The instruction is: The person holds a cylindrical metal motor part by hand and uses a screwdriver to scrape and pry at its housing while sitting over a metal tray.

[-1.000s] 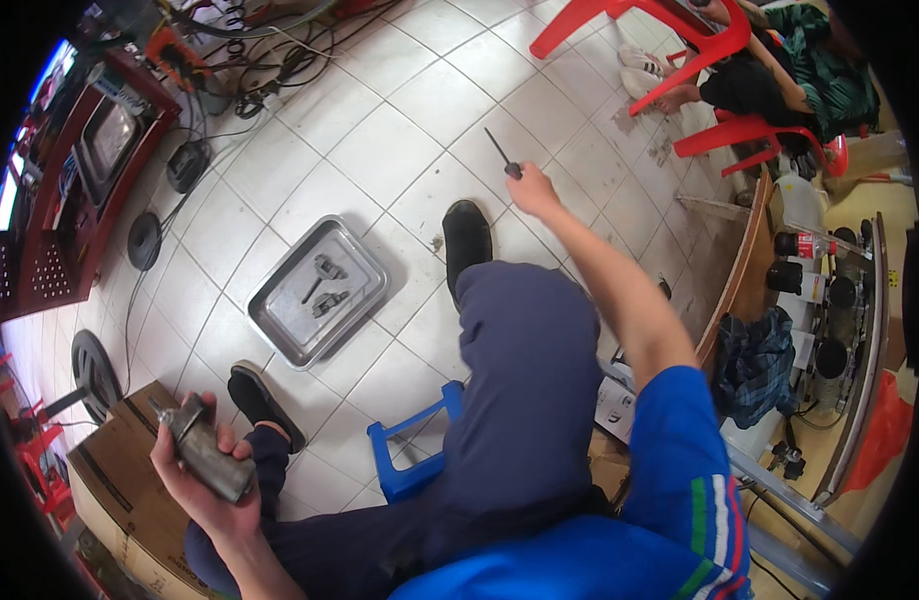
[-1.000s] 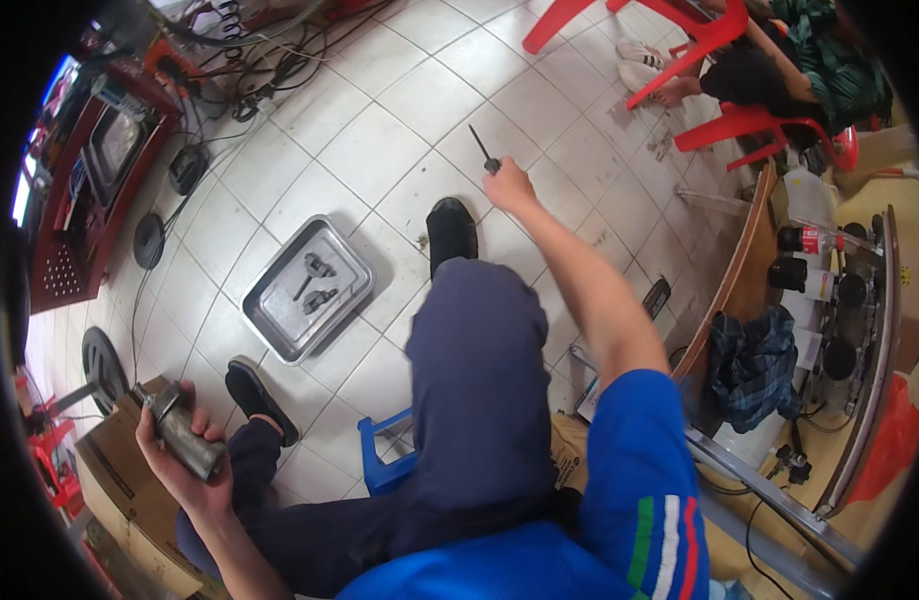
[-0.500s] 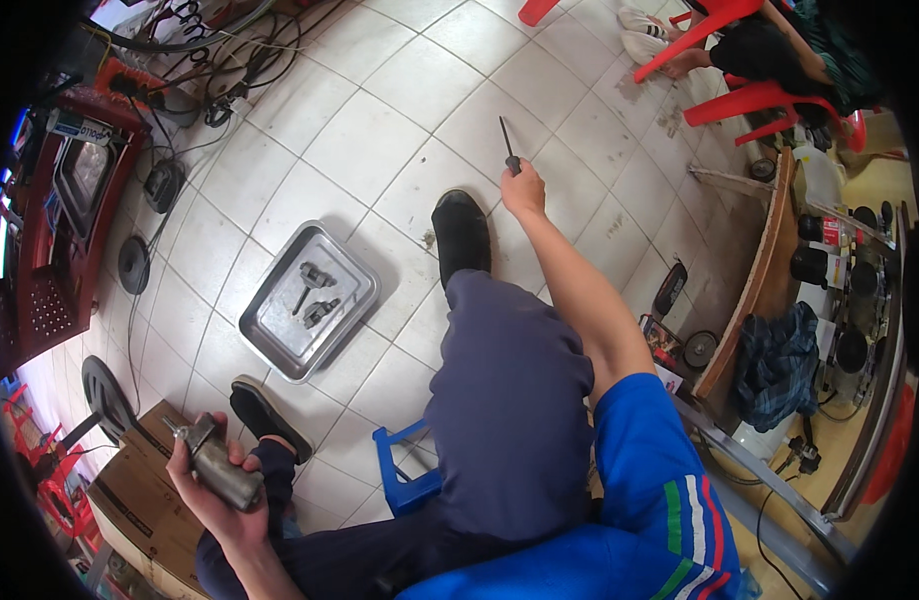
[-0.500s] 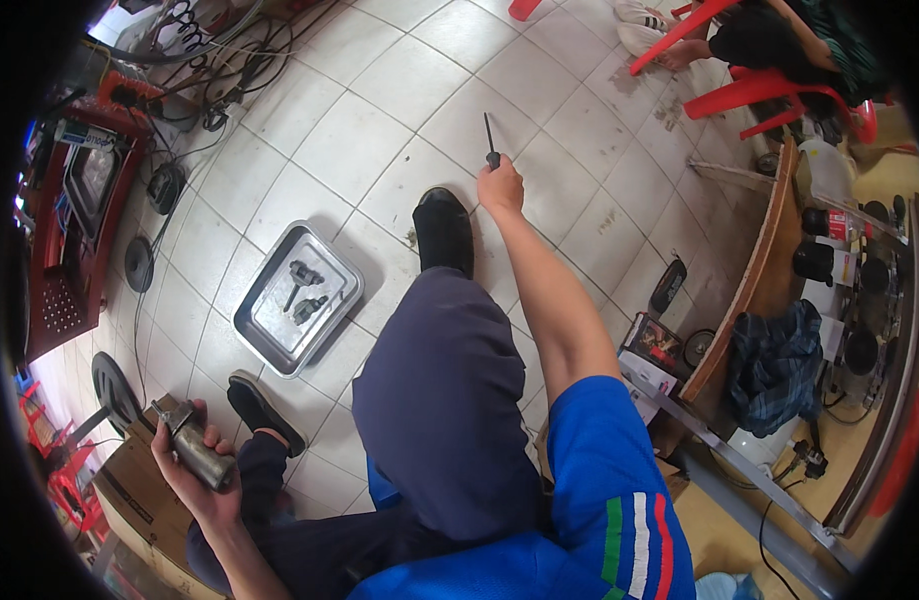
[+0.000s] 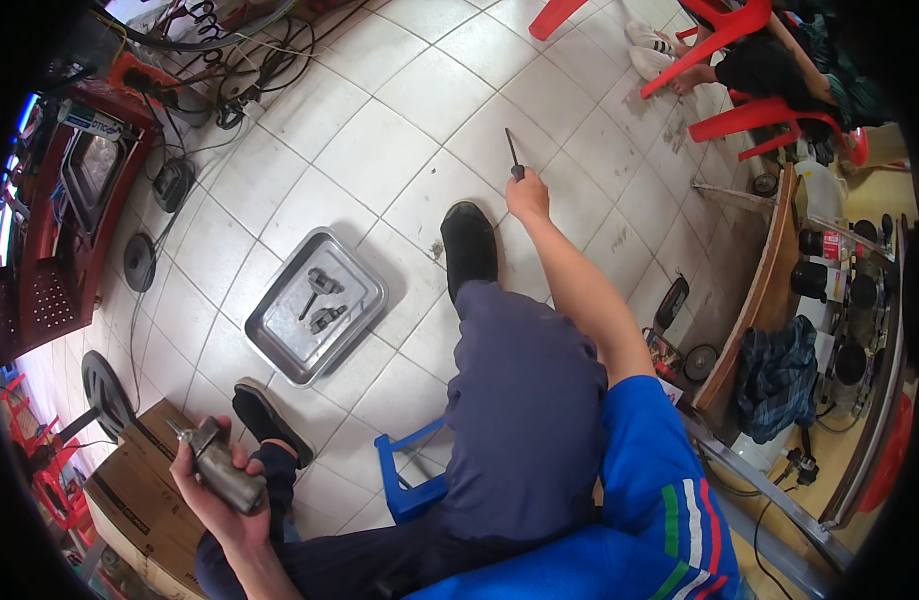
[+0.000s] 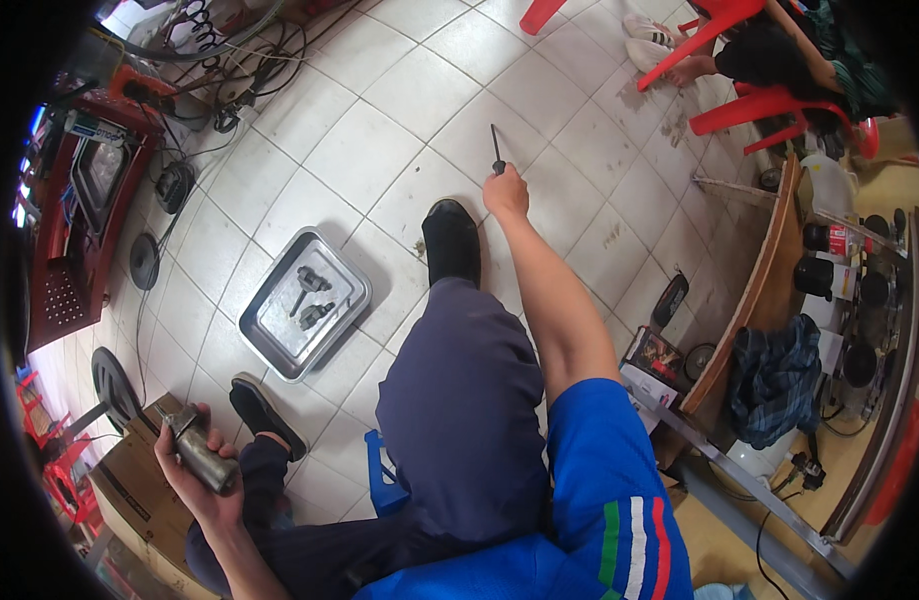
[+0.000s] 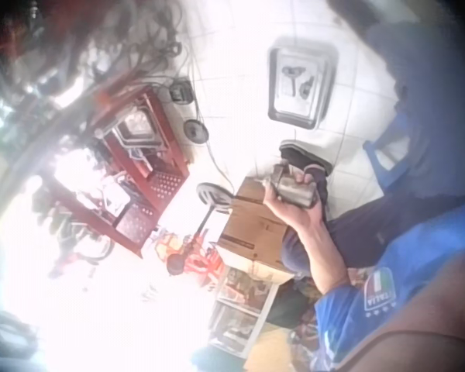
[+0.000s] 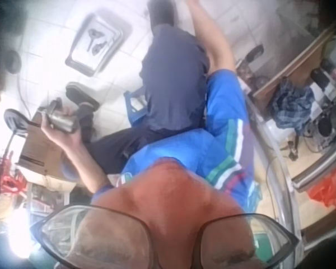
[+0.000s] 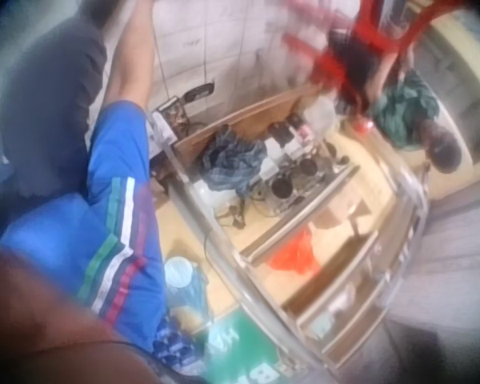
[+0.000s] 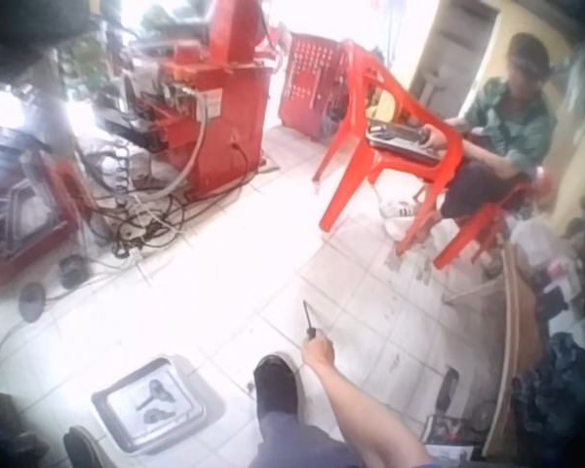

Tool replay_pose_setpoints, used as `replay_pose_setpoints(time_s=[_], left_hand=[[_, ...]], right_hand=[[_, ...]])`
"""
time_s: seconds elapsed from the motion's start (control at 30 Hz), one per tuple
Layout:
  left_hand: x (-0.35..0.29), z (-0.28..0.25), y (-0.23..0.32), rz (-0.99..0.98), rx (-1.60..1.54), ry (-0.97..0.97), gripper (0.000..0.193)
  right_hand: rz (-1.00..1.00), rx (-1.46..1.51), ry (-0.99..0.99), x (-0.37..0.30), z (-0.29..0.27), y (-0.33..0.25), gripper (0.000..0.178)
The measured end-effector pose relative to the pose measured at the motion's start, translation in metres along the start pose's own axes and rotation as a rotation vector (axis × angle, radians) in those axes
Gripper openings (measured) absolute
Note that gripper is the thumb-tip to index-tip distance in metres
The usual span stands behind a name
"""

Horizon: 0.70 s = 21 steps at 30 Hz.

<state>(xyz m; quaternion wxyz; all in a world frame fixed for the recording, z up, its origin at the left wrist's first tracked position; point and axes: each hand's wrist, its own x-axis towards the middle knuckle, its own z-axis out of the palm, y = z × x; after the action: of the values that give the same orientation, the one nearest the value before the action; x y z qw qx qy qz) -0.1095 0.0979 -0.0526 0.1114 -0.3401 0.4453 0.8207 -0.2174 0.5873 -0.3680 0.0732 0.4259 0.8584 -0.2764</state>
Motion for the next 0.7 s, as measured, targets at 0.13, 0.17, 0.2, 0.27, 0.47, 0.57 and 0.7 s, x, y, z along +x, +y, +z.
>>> replay_pose_setpoints(time_s=[0.13, 0.17, 0.2, 0.27, 0.47, 0.57, 0.7], left_hand=[[-0.001, 0.000, 0.000, 0.004, 0.010, 0.010, 0.041], [-0.001, 0.001, 0.000, 0.006, 0.013, 0.014, 0.041], [-0.001, 0.001, 0.001, -0.001, 0.005, 0.014, 0.040], [-0.002, 0.000, 0.002, -0.008, -0.007, 0.016, 0.040], [-0.004, 0.004, 0.002, 0.010, 0.001, 0.033, 0.041], [-0.001, 0.004, 0.000, 0.026, 0.012, 0.044, 0.042], [0.000, 0.005, 0.000, 0.018, 0.030, 0.050, 0.044]], right_hand=[[0.021, 0.001, -0.011, 0.000, -0.004, -0.004, 0.035], [0.033, -0.002, -0.010, -0.001, -0.004, -0.007, 0.035], [0.044, -0.005, -0.009, -0.002, -0.006, -0.009, 0.035], [0.052, 0.010, 0.009, -0.002, -0.007, -0.009, 0.034], [-0.032, 0.027, 0.019, 0.003, -0.002, -0.007, 0.032], [-0.201, 0.047, -0.090, -0.008, -0.003, -0.026, 0.033], [-0.363, 0.005, -0.171, -0.018, 0.023, -0.063, 0.032]])
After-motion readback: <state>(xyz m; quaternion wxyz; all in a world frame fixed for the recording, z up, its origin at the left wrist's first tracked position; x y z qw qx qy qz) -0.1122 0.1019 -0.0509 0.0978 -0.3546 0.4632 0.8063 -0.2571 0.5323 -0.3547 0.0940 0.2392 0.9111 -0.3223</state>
